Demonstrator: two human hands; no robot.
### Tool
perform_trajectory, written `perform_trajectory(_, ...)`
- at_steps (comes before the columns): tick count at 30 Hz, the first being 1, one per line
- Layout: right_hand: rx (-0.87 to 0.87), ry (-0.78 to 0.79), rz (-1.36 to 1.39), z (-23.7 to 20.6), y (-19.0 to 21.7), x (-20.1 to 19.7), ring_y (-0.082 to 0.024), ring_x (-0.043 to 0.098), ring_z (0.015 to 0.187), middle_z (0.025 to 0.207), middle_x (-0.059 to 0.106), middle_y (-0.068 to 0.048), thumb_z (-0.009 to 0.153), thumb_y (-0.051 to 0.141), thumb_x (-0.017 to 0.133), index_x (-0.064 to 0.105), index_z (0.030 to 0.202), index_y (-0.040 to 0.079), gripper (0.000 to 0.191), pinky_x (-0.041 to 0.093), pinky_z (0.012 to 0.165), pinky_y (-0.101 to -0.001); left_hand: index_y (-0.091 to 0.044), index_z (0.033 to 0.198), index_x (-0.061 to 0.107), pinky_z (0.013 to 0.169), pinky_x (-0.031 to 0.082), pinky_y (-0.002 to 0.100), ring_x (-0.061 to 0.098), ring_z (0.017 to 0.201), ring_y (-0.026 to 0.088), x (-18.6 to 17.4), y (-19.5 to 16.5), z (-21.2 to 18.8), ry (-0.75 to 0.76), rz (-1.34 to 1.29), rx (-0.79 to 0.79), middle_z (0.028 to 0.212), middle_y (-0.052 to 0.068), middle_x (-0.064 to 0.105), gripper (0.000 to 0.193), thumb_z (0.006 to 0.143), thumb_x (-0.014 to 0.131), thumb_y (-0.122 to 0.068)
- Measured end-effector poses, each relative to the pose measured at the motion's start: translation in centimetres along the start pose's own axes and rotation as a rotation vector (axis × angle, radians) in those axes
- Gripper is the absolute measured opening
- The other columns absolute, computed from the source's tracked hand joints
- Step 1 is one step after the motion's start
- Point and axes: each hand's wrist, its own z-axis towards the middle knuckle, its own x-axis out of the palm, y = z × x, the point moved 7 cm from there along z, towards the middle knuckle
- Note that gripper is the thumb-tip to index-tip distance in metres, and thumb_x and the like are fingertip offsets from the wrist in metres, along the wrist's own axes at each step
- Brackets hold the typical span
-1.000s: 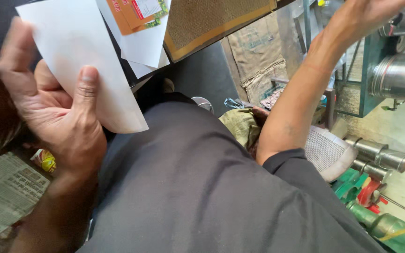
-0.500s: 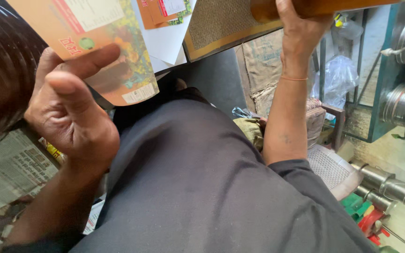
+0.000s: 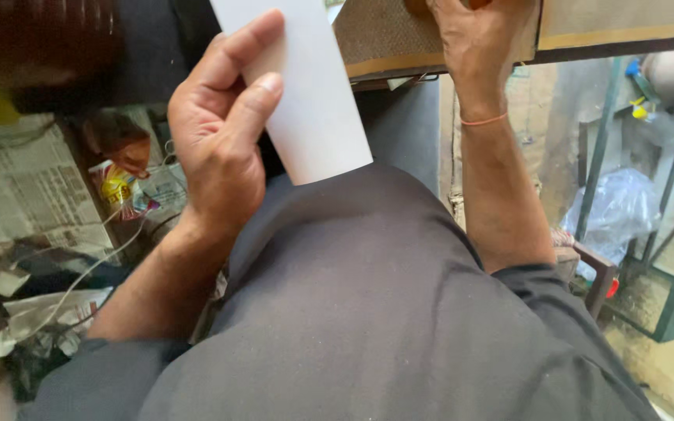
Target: The person wraps a small rectangular paper label around a plastic bottle filled with amber liquid. They fold the paper, align it around the bottle, and secure it in place by hand.
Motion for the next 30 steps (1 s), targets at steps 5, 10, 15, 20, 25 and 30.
perform_trajectory(5, 0.331, 0.177, 0.442, -10.8, 1.7, -5.8, -0.02, 0.064, 0.126, 0.135, 0.062, -0.015, 0.112, -0.004, 0.064, 0.051, 0.143, -0.005, 0.034, 0.062, 0.105, -0.0336, 0.006, 0.149, 0.052, 0.114, 0.048, 0.025, 0.061, 0.125, 0.012, 2.4, 0.8, -2.2, -0.04, 0.032, 0.002, 0.141, 0.011, 0.063, 0.042, 0.107, 0.051, 0.001)
perform_trajectory(10, 0.518, 0.753, -0.005, -25.2, -6.1, -7.3, -0.024, 0.07, 0.118, 0.131, 0.067, -0.016, 0.109, 0.001, 0.059, 0.053, 0.142, -0.005, 0.034, 0.06, 0.104, -0.0386, 0.004, 0.144, 0.052, 0.103, 0.059, 0.029, 0.068, 0.115, 0.014, 4.0, 2.5, -3.8, -0.154, -0.25, -0.126, 0.132, 0.01, 0.067, 0.041, 0.106, 0.045, -0.011)
perform_trajectory(15, 0.528, 0.971, -0.194, -26.9, -10.5, -6.9, -0.021, 0.07, 0.115, 0.127, 0.071, -0.015, 0.109, 0.008, 0.065, 0.059, 0.137, -0.003, 0.03, 0.059, 0.103, -0.0358, 0.004, 0.137, 0.063, 0.098, 0.058, 0.027, 0.067, 0.108, 0.014, 5.7, 2.9, -5.0, -0.175, 0.104, -0.027, 0.122, 0.011, 0.069, 0.027, 0.111, 0.06, 0.002)
perform_trajectory(20, 0.491, 0.529, 0.364, -15.6, -3.2, -6.4, -0.018, 0.07, 0.112, 0.123, 0.074, -0.014, 0.109, 0.014, 0.071, 0.066, 0.132, -0.002, 0.029, 0.058, 0.102, -0.0329, -0.004, 0.149, 0.042, 0.104, 0.062, 0.027, 0.07, 0.119, 0.014, 6.4, 3.7, -6.1, -0.23, 0.197, 0.157, 0.133, 0.008, 0.063, 0.052, 0.106, 0.067, 0.011)
perform_trajectory(25, 0.426, 0.646, 0.729, -9.0, 6.4, -5.2, -0.009, 0.067, 0.108, 0.119, 0.07, -0.009, 0.103, 0.008, 0.072, 0.051, 0.142, 0.001, 0.044, 0.054, 0.095, -0.0241, -0.01, 0.159, 0.02, 0.11, 0.061, 0.033, 0.066, 0.128, 0.017, 6.8, 6.5, -6.4, -0.288, -0.066, 0.131, 0.143, 0.011, 0.057, 0.077, 0.102, 0.068, 0.011)
perform_trajectory(30, 0.524, 0.738, 0.551, -7.0, 6.0, -5.9, -0.008, 0.064, 0.093, 0.104, 0.072, -0.006, 0.11, 0.006, 0.064, 0.067, 0.135, 0.0, 0.026, 0.052, 0.086, -0.0226, 0.005, 0.124, 0.063, 0.078, 0.069, 0.038, 0.076, 0.09, 0.022, 6.5, 8.9, -7.5, -0.278, -0.299, -0.101, 0.104, 0.015, 0.075, 0.022, 0.115, 0.059, -0.015)
